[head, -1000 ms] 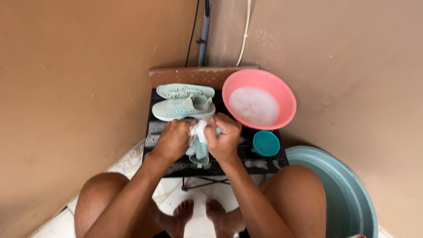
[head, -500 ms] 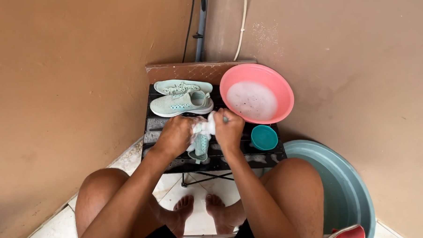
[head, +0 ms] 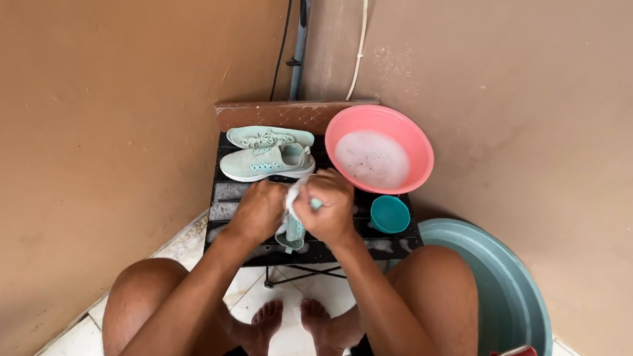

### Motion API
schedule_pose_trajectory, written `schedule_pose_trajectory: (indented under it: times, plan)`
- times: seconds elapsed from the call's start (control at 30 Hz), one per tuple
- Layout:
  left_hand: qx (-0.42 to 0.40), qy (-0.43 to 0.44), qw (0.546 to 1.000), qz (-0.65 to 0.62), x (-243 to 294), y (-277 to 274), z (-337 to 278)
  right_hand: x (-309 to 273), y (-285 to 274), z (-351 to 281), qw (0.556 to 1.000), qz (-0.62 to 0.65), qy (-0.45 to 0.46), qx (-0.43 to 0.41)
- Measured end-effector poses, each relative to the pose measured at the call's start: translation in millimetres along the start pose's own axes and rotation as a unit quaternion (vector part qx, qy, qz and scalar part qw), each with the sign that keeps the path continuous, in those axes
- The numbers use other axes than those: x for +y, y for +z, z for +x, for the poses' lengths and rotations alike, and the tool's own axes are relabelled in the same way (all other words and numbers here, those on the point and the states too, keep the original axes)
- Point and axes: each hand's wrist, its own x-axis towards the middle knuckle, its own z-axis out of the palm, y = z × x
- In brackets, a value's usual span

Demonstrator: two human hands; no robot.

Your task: The person scrubs a light green sneaker with a soapy white cloth, focusing on the upper and sides. They then rinse the shoe by pouring water from a blue cup and continue scrubbing the surface.

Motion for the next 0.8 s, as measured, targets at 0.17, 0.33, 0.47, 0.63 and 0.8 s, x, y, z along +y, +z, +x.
schedule_pose_trajectory:
  times: [0.17,0.33,0.47,0.63,0.8]
  plan:
    - [0.01,0.009,0.999,-0.037,27,-24,3,72,8,-36,0.992,-0.018,0.115,0.058]
    - [0.008,-0.011,0.999,-0.038,-15,-5,-2,20,13,-20,0.991,0.036,0.111,0.071]
    - [0.011,-0.007,0.992,-0.124,5,-36,-1,109,41,-76,0.939,0.058,0.32,0.115]
    - [-0.033,-0.038,0.985,-0.165,37,-83,-9,88,51,-51,0.914,0.062,0.384,0.112]
    - [-0.015,0.055,0.976,-0.209,26,-77,-14,135,74,-118,0.863,0.157,0.444,0.185]
